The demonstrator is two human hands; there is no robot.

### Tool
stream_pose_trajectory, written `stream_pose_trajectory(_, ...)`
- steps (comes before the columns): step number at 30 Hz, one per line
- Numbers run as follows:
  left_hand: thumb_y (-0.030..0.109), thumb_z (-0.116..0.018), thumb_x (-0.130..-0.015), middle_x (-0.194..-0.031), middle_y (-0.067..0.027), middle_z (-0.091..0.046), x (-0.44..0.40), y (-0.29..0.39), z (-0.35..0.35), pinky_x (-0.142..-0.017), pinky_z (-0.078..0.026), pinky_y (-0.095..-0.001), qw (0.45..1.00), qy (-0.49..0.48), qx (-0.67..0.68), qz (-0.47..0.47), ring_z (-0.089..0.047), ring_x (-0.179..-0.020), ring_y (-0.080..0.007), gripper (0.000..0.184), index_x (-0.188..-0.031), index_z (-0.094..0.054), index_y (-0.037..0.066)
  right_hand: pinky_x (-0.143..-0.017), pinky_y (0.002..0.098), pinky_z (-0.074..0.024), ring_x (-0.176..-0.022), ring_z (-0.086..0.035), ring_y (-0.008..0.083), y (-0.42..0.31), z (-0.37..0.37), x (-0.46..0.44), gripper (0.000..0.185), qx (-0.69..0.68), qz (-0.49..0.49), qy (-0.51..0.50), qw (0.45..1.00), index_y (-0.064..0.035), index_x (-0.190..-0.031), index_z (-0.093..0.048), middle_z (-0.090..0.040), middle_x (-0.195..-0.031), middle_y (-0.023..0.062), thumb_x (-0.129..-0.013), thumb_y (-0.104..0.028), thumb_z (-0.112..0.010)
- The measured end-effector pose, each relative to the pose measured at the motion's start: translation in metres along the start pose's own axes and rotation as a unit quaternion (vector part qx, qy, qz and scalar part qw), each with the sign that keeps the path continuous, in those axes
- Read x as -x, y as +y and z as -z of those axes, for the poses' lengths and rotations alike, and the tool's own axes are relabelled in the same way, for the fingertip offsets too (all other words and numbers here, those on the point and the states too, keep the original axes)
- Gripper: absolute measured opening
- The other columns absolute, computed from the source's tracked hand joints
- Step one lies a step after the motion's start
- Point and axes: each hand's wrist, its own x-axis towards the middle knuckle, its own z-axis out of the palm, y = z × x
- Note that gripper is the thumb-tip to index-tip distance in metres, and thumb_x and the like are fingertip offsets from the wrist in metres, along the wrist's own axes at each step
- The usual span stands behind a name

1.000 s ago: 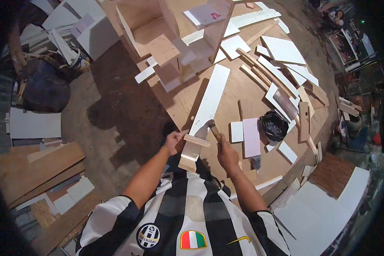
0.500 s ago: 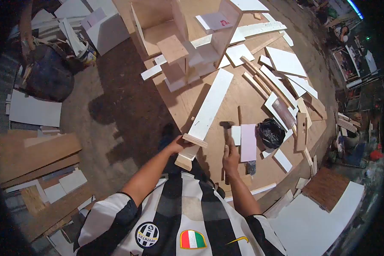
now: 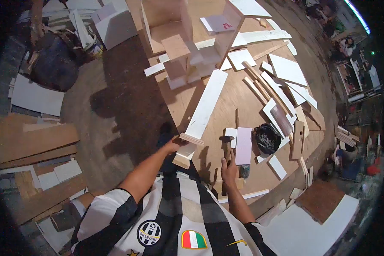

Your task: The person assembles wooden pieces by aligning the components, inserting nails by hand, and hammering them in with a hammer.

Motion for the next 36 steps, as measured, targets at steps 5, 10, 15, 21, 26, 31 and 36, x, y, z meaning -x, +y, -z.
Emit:
stream_pose_trajectory(5, 0.015, -0.071, -0.091, -0.118, -0.0059, -0.067, 0.004, -0.003, -0.011, -0.096, -0.047, -0.0337, 0.998, 0.042, -0.038, -0.043, -0.06, -0.11, -0.0167, 0.037, -0.126, -0.062, 0.006, -0.085, 0.0483, -0.0488, -0.1, -0.063, 0.0421, 0.009, -0.02, -0.037, 0.039, 0.039, -0.073, -0.062, 0.995, -0.0021, -0.126, -0.054, -0.065, -0.108, 0.026, -0.098, -0.029, -0.055)
stream_pose_trajectory(10, 0.022, -0.067, -0.091, -0.115, -0.0062, -0.067, 0.007, 0.007, -0.012, -0.093, -0.048, -0.0343, 0.958, 0.084, 0.244, 0.125, -0.062, -0.105, -0.0182, 0.037, -0.125, -0.063, 0.008, -0.08, 0.0489, -0.0469, -0.093, -0.06, 0.044, 0.088, -0.065, -0.04, 0.036, -0.066, -0.132, -0.133, 0.98, 0.0012, -0.109, -0.059, -0.064, -0.1, 0.0257, -0.101, -0.033, -0.051)
stream_pose_trajectory(15, 0.027, -0.065, -0.086, -0.11, -0.0058, -0.068, 0.016, 0.01, -0.015, -0.091, -0.049, -0.0355, 0.973, 0.085, 0.195, 0.086, -0.064, -0.099, -0.0198, 0.042, -0.122, -0.064, 0.008, -0.077, 0.0392, -0.0491, -0.085, -0.061, 0.0238, 0.055, -0.06, -0.026, 0.039, 0.077, -0.082, -0.06, 0.992, 0.0058, -0.108, -0.06, -0.063, -0.088, 0.0141, -0.1, -0.031, -0.053)
stream_pose_trajectory(21, 0.025, -0.063, -0.087, -0.111, -0.0061, -0.068, 0.015, 0.007, -0.016, -0.094, -0.047, -0.0369, 0.961, 0.082, 0.242, 0.102, -0.063, -0.102, -0.0209, 0.039, -0.122, -0.064, 0.008, -0.076, 0.035, -0.0503, -0.085, -0.064, 0.021, 0.017, -0.091, -0.086, 0.037, -0.116, -0.05, -0.086, 0.988, 0.0028, -0.108, -0.065, -0.068, -0.095, 0.0101, -0.096, -0.032, -0.063)
stream_pose_trajectory(26, 0.027, -0.057, -0.093, -0.114, -0.0063, -0.067, 0.026, 0.023, -0.018, -0.099, -0.043, -0.0356, 0.938, 0.119, 0.293, 0.143, -0.061, -0.107, -0.0193, 0.036, -0.122, -0.064, 0.006, -0.075, 0.0324, -0.0496, -0.087, -0.063, 0.0175, -0.03, -0.119, -0.119, 0.027, -0.275, -0.297, -0.294, 0.866, -0.0027, -0.11, -0.066, -0.068, -0.1, 0.0067, -0.096, -0.026, -0.064)
stream_pose_trajectory(31, 0.028, -0.054, -0.093, -0.114, -0.0047, -0.067, 0.009, 0.007, 0.021, -0.092, -0.048, -0.0335, 0.976, 0.053, 0.21, 0.021, -0.06, -0.107, -0.0138, 0.043, -0.126, -0.062, 0.003, -0.073, 0.0348, -0.0487, -0.082, -0.06, 0.0178, -0.026, -0.13, -0.12, 0.034, -0.289, -0.306, -0.277, 0.864, 0.0012, -0.109, -0.066, -0.066, -0.097, 0.0076, -0.093, -0.028, -0.069)
stream_pose_trajectory(36, 0.005, -0.067, -0.072, -0.116, -0.0059, -0.065, -0.038, 0.029, 0.04, -0.082, -0.051, -0.0298, 0.99, 0.085, 0.093, -0.063, -0.06, -0.101, -0.0146, 0.07, -0.14, -0.05, 0.003, -0.072, 0.0317, -0.0452, -0.079, -0.057, 0.0153, -0.017, -0.123, -0.119, 0.03, -0.21, -0.234, -0.271, 0.91, -0.0015, -0.106, -0.065, -0.064, -0.091, 0.0042, -0.095, -0.029, -0.066)
